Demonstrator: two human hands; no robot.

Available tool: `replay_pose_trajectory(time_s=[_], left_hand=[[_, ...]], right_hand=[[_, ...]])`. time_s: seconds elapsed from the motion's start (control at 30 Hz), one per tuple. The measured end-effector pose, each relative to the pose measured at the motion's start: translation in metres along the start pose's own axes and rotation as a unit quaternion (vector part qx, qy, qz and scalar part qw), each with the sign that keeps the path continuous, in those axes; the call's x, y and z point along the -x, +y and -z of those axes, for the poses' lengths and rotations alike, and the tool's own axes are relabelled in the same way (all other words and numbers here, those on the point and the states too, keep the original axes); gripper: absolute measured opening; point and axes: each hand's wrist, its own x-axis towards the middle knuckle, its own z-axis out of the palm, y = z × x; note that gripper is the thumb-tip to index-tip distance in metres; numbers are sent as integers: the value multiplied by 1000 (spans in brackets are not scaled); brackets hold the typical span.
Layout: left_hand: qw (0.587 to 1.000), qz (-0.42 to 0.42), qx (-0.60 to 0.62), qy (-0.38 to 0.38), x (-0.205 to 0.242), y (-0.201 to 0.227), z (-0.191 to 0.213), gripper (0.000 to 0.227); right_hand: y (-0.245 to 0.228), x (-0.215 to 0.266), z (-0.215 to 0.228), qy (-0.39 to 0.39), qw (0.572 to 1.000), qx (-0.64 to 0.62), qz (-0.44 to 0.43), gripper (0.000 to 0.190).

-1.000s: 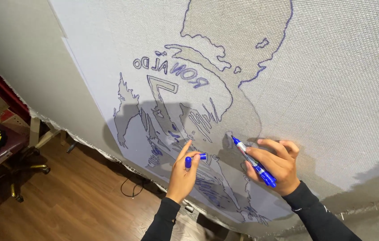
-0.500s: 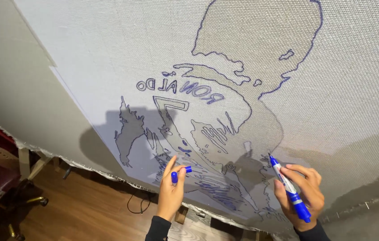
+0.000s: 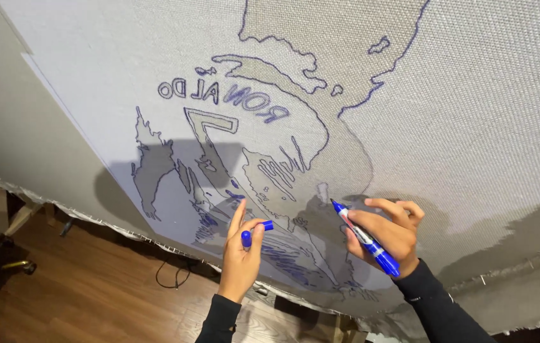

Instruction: Using a blue marker to trace or draw an outline on a rug canvas for tufting.

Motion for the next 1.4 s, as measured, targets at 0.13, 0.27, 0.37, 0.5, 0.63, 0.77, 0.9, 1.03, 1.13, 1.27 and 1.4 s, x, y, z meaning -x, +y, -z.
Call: replay_pose_trajectory(time_s=[0.13,0.27,0.37,0.5,0.63,0.77,0.9,1.03,1.13,1.27,1.4], left_hand=[[999,-34,-14,-7,10,21,-15,29],[999,-26,-17,-27,6,31,-20,29],[999,-10,-20,-32,0,39,-22,29],[999,-18,-25,-25,-6,25,-26,28],[999,-20,-24,-38,-9,22,-24,28],[998,-59,-9,-32,-11,14,-25,28],[998,-36,-1,-44,-13,15,-27,29],[998,-14,-1,-56,-14,17,-27,30],[998,-23,3,-57,-14,15,-26,31],[998,-20,7,-58,-16,11,-26,31],[998,-12,1,-59,-16,10,-27,31]], right_hand=[[10,-13,-2,-1,999,2,35,23],[19,-14,-7,4,998,17,67,21],[19,-15,-9,0,997,28,73,22],[13,-18,-12,-14,997,37,73,23],[17,-15,-18,-10,997,37,69,23],[17,-15,-19,-6,997,49,67,23],[16,-15,-19,-8,997,57,59,24],[15,-16,-20,-6,996,69,62,23],[16,-16,-20,-11,995,71,65,22],[18,-13,-21,-19,995,76,69,23],[19,-10,-22,-25,995,77,66,23]])
